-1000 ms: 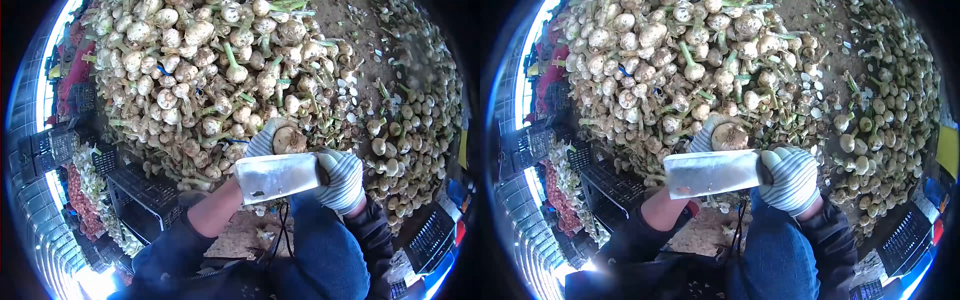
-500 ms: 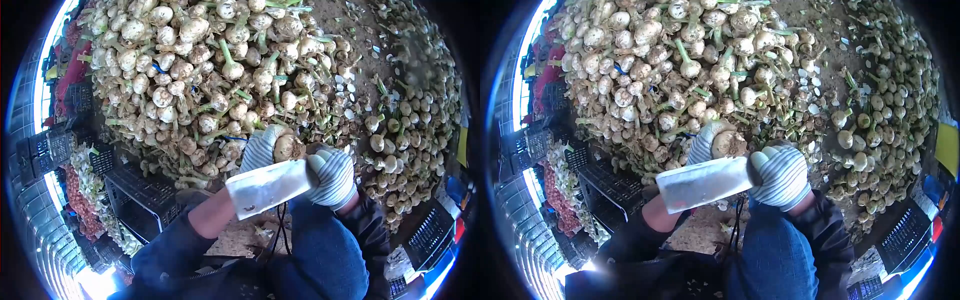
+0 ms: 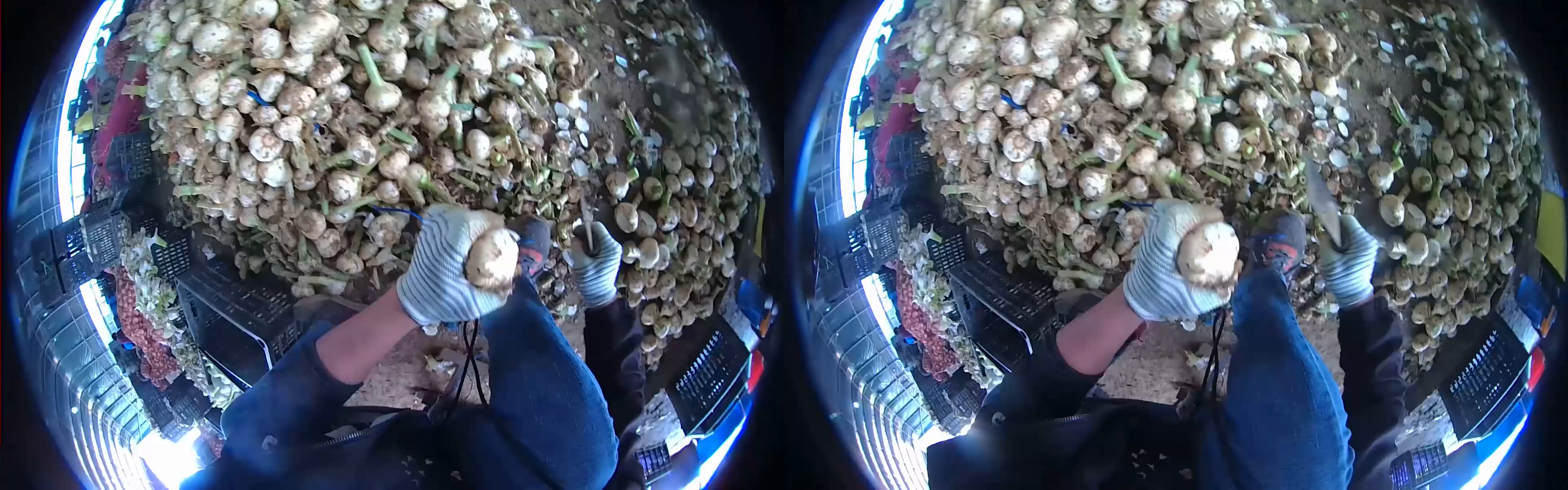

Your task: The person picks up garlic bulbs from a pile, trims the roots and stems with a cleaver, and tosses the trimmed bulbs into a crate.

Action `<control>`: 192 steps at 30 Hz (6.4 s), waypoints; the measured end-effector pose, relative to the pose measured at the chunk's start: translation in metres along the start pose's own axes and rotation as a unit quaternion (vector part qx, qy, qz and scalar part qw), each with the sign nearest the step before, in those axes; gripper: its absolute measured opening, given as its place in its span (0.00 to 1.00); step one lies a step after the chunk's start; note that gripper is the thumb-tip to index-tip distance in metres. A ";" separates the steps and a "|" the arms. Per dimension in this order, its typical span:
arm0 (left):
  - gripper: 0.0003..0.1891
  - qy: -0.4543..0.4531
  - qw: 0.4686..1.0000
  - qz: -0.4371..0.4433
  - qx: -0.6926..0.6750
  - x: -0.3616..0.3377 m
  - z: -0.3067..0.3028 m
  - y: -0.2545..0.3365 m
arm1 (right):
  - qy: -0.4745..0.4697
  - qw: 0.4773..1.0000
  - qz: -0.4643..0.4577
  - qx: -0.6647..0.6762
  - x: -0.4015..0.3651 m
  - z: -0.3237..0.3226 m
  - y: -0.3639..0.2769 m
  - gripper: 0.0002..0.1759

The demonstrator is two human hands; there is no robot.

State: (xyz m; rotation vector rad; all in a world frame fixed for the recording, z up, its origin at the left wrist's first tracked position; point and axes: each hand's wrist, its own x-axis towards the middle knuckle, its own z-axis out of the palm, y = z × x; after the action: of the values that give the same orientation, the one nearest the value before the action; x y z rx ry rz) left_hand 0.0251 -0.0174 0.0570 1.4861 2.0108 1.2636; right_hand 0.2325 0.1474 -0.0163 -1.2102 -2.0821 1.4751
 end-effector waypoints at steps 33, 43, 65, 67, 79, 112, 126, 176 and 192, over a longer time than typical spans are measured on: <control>0.31 0.076 0.989 0.000 0.130 -0.010 0.020 -0.012 | -0.110 0.936 -0.295 -0.159 0.008 0.025 -0.076 0.12; 0.36 0.104 0.991 -0.060 -0.056 -0.014 0.030 -0.001 | -0.095 0.946 -0.267 -0.161 0.011 0.023 -0.029 0.13; 0.43 0.067 0.892 -0.223 -0.387 -0.018 0.010 -0.010 | -0.160 0.975 -0.028 0.149 0.004 0.052 -0.096 0.08; 0.41 0.102 0.860 -0.277 -0.416 -0.025 0.014 -0.009 | -0.163 0.974 -0.027 0.155 0.005 0.054 -0.098 0.08; 0.41 0.008 0.876 -0.204 -0.437 -0.021 0.001 -0.012 | -0.147 0.979 -0.098 0.104 0.003 0.042 -0.111 0.08; 0.33 -0.011 0.979 -0.148 0.141 0.026 -0.012 -0.081 | 0.373 0.766 0.258 0.455 0.027 -0.075 0.020 0.15; 0.20 -0.015 0.974 -0.195 -0.118 0.070 -0.007 -0.119 | 0.066 0.929 0.175 0.320 0.001 0.045 -0.020 0.13; 0.11 0.010 0.647 -0.386 -0.658 -0.029 0.019 -0.007 | -0.187 0.905 -0.339 -0.178 0.002 0.035 -0.090 0.10; 0.18 -0.016 0.372 -0.485 -0.791 -0.009 0.009 0.003 | -0.054 0.989 -0.133 -0.026 -0.008 0.005 0.001 0.04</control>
State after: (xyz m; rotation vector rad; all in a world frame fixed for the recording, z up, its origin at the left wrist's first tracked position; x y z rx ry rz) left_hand 0.0369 -0.0210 0.0520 -0.6132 0.3618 1.4112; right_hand 0.2349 0.1383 -0.0177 -0.8453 -2.2631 1.3965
